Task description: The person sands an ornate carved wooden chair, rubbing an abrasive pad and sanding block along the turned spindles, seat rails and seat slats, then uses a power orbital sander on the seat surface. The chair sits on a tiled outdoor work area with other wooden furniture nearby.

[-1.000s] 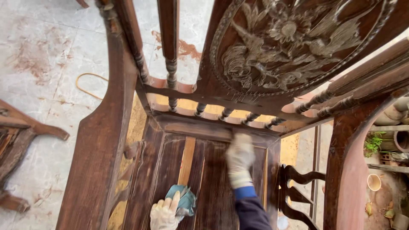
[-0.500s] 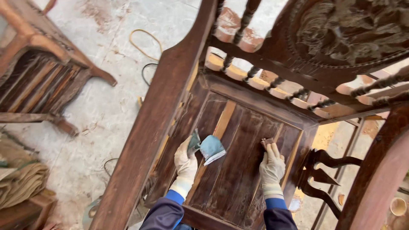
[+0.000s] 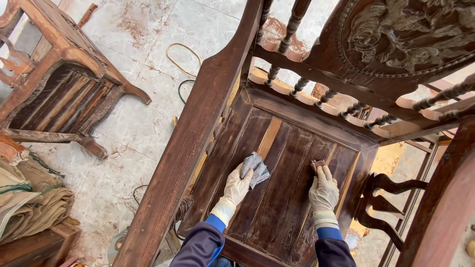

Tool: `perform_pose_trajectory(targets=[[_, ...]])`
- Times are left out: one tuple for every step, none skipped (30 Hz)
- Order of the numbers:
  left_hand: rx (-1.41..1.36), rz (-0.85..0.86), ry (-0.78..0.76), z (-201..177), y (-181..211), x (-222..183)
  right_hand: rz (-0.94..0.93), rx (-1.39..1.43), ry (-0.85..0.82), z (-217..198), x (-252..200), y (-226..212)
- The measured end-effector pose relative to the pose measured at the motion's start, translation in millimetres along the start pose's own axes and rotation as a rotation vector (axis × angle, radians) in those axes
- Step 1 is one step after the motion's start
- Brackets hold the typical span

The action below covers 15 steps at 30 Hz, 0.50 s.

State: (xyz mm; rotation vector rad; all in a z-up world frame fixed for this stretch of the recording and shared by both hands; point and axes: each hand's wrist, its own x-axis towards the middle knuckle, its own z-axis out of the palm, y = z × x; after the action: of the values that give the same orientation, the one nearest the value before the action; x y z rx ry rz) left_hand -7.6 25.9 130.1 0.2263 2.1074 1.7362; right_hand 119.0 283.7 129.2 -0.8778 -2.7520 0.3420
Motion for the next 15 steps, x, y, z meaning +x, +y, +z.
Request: perform_pose_trajectory(targets=[[-0.3, -0.212, -0.048, -1.9, 6.0, -1.9, 0.013, -0.02, -0.04, -6.6, 2.4, -4.6], [-0.299, -0.205, -0.049, -2.4, 5.8, -7.0, 0.014, -0.018, -0.034, -22.1, 1.7, -21.3], [-0.21, -0.302, -0.057, -3.3, 5.8, -12.3, 0.011, -0.121, -0.002, -37.9, 0.6, -38.3], [-0.123, -0.399, -0.063, -3.2, 6.0, -18.1, 0.005, -0.225, 0.028, -54.3, 0.5, -54.7], [-0.125, -0.394, -0.06, 0.1, 6.5, -21.9, 0.0, -0.224, 0.033, -54.2, -9.2, -64.6], [-0.34, -0.353, -0.051, 2.5, 6.4, -26.7, 0.122, 0.065, -0.031, -53.6, -20.2, -75.1], [-0.555, -0.31, -0.043, 4.8, 5.6, -31.2, 0.24, 0.356, -0.099, -52.2, -31.4, -85.5], [-0.559, -0.313, -0.044, 7.9, 13.6, -39.0, 0.24, 0.351, -0.101, -57.8, -35.8, -99.8], [-0.532, -0.337, -0.078, 11.4, 21.9, -46.8, 0.374, 0.593, -0.342, -63.4, -40.1, -113.7], [-0.501, -0.352, -0.119, 13.9, 31.0, -49.3, 0.51, 0.838, -0.574, -67.6, -41.2, -128.8], [-0.501, -0.347, -0.128, 14.6, 35.1, -52.8, 0.512, 0.838, -0.564, -60.9, -46.6, -125.2], [-0.609, -0.427, -0.106, 13.8, 39.1, -56.2, 0.624, 0.973, -0.613, -53.2, -50.9, -122.8], [-0.716, -0.508, -0.084, 12.6, 42.7, -59.4, 0.734, 1.108, -0.662, -45.1, -55.3, -120.8], [-0.716, -0.507, -0.085, 4.8, 51.9, -62.5, 0.734, 1.109, -0.66, -42.2, -60.3, -111.3], [-0.787, -0.563, -0.139, -3.1, 60.7, -65.2, 0.689, 1.194, -0.666, -38.8, -65.1, -102.0]])
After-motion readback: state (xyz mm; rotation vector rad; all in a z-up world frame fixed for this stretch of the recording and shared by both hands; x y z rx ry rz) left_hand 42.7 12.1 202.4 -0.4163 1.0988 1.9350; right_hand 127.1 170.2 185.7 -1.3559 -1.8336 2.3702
